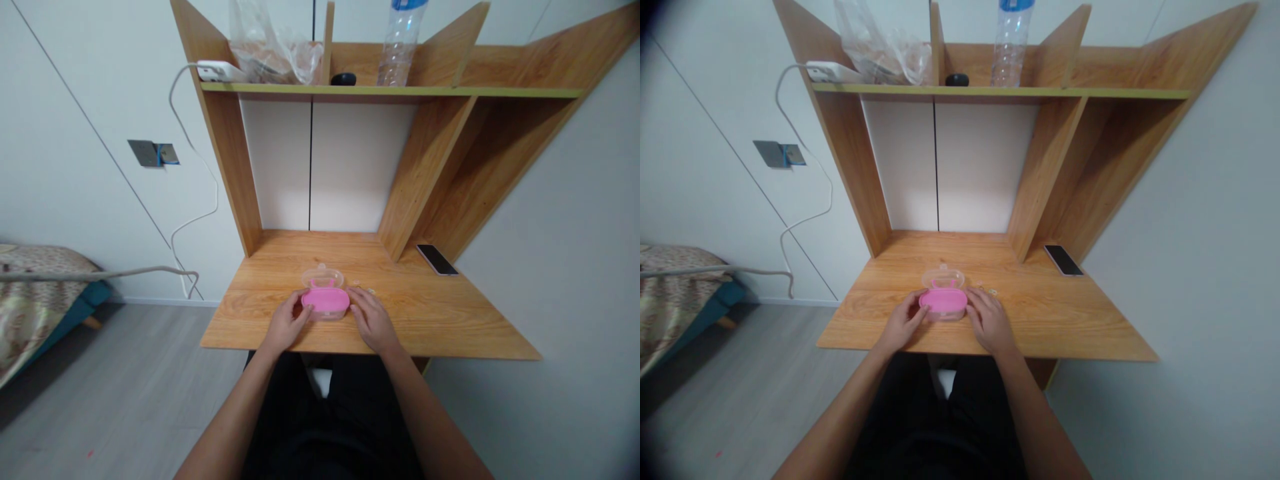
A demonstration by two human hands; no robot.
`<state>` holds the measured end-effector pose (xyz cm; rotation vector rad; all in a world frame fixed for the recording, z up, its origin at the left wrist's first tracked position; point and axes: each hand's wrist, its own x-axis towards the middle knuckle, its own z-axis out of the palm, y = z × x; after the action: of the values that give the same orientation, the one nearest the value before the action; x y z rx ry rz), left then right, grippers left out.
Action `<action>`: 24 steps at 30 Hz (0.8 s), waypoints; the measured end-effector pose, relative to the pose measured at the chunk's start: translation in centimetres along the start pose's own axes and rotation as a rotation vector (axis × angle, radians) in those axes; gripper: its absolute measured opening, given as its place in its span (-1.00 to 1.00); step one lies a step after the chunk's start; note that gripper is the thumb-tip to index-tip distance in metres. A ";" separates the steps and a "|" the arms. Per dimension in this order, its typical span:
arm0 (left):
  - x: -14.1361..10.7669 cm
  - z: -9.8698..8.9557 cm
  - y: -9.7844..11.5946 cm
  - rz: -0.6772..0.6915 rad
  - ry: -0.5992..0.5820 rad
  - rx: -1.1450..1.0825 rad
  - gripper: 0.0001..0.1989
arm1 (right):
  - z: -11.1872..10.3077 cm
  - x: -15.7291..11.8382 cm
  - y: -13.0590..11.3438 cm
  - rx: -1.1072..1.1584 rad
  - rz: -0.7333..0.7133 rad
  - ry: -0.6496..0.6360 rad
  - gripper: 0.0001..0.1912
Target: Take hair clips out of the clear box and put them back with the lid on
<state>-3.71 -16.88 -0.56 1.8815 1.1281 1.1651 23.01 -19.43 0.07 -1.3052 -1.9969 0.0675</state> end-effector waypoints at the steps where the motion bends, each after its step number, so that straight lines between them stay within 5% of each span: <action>1: 0.0 0.0 0.0 -0.004 0.003 0.003 -0.57 | 0.1 0.0 0.3 -0.045 0.054 0.055 -0.54; 7: -0.1 0.0 0.2 -0.013 0.011 0.000 -0.56 | 1.6 -0.1 1.8 -0.311 0.307 0.129 -0.54; 17: -0.1 0.0 0.3 0.017 -0.007 0.054 -0.56 | 0.2 0.1 0.0 -0.080 -0.064 -0.091 -0.37; 24: 0.0 0.0 0.7 0.065 -0.039 0.149 -0.57 | 0.4 0.2 -0.3 -0.111 -0.088 -0.164 -0.27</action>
<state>-3.48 -17.20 -0.01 2.0593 1.1682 1.1003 22.51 -19.23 0.00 -1.3151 -2.2225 0.0224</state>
